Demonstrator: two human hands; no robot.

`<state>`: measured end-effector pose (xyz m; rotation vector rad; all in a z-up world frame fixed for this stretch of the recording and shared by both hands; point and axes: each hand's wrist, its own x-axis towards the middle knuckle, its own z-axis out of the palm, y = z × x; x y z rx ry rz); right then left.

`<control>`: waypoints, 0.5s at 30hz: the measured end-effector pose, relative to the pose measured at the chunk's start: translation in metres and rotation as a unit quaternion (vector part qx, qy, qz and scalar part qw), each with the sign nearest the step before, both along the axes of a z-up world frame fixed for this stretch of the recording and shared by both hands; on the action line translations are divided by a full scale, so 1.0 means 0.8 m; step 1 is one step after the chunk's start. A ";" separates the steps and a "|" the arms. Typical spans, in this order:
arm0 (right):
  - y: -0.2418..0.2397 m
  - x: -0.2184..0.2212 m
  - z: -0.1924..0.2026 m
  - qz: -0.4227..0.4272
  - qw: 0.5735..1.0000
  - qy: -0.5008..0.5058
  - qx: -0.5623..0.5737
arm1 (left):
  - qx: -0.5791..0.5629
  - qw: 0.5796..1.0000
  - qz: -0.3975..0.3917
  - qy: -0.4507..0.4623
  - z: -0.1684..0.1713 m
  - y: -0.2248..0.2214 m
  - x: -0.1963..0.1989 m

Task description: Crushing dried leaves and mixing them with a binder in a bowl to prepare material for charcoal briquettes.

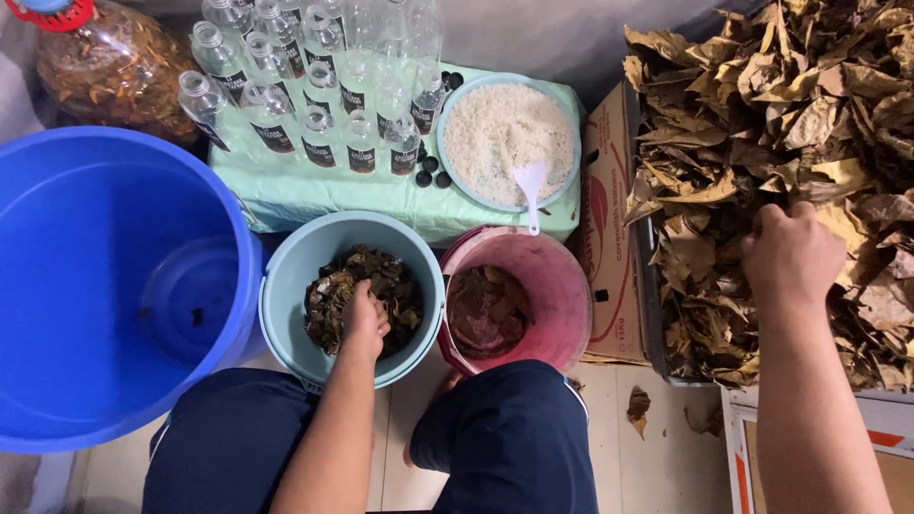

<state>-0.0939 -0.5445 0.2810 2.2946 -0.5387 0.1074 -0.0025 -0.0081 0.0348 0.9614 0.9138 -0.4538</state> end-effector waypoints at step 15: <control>0.135 0.017 0.028 0.177 0.979 -0.054 0.085 | 0.142 0.981 -0.126 -0.044 0.006 -0.011 -0.006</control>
